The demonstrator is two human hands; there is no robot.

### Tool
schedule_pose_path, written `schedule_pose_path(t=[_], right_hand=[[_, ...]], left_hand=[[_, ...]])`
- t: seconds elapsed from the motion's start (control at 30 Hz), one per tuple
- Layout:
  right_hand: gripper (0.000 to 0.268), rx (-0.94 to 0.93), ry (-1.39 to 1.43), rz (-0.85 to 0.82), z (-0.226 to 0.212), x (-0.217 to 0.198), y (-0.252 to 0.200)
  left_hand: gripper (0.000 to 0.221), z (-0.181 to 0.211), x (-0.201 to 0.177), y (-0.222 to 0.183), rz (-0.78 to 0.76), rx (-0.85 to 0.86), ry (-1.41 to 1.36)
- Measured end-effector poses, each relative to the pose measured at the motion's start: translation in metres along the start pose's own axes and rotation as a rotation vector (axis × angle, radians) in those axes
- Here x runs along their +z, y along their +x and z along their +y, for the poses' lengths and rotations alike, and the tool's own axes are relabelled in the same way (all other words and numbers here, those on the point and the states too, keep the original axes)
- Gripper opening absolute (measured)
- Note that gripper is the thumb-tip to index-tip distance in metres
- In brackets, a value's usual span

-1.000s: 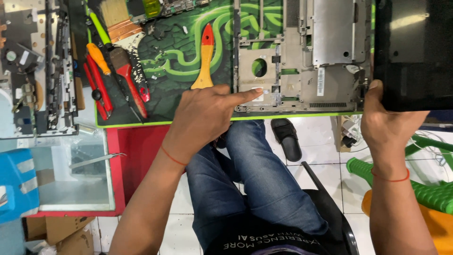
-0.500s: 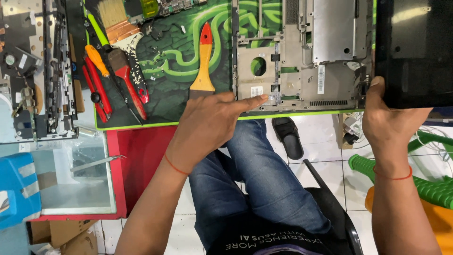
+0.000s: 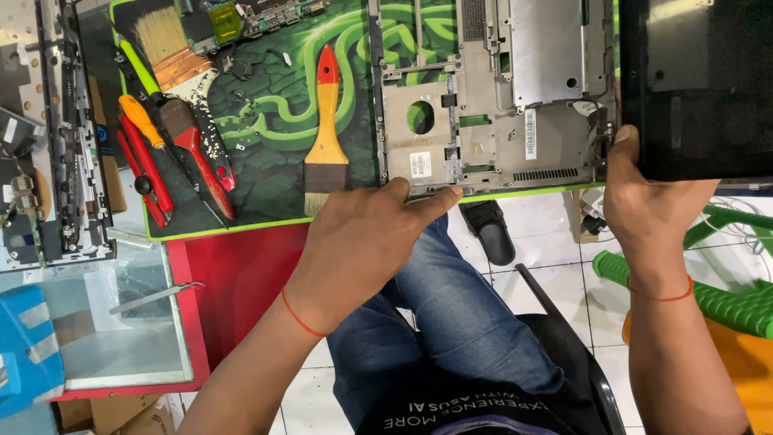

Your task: Cleaning the internal chassis of a laptop with a brush and using a tool to manipulate internal components.

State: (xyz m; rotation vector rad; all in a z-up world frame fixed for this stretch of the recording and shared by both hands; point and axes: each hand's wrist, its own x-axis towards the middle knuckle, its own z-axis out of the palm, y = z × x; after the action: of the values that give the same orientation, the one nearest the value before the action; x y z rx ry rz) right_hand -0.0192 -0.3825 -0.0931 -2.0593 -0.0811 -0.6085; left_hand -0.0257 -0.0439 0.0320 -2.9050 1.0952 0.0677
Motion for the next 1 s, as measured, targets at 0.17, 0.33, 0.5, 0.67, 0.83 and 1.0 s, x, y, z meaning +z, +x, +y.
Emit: schedule_pose_path(t=[0.17, 0.33, 0.5, 0.67, 0.83, 1.0], right_hand=[[0.011, -0.037, -0.08, 0.063, 0.018, 0.001, -0.006], [0.009, 0.049, -0.026, 0.055, 0.01, 0.003, -0.006], [0.012, 0.085, 0.092, 0.066, 0.007, 0.006, -0.004], [0.015, 0.024, 0.09, 0.01, -0.017, 0.004, 0.007], [0.007, -0.049, -0.009, 0.022, -0.007, 0.003, 0.003], [0.012, -0.03, -0.039, 0.011, -0.01, 0.003, 0.003]], left_hand=[[0.058, 0.002, -0.005, 0.006, 0.01, 0.005, 0.033], [0.06, -0.002, -0.004, 0.007, 0.029, 0.016, 0.04], [0.061, -0.012, 0.007, 0.012, 0.028, 0.027, -0.184], [0.056, -0.01, -0.01, 0.016, -0.041, 0.053, -0.065], [0.059, -0.005, -0.015, 0.014, 0.056, 0.098, 0.005], [0.061, 0.018, -0.013, 0.02, 0.05, 0.064, -0.056]])
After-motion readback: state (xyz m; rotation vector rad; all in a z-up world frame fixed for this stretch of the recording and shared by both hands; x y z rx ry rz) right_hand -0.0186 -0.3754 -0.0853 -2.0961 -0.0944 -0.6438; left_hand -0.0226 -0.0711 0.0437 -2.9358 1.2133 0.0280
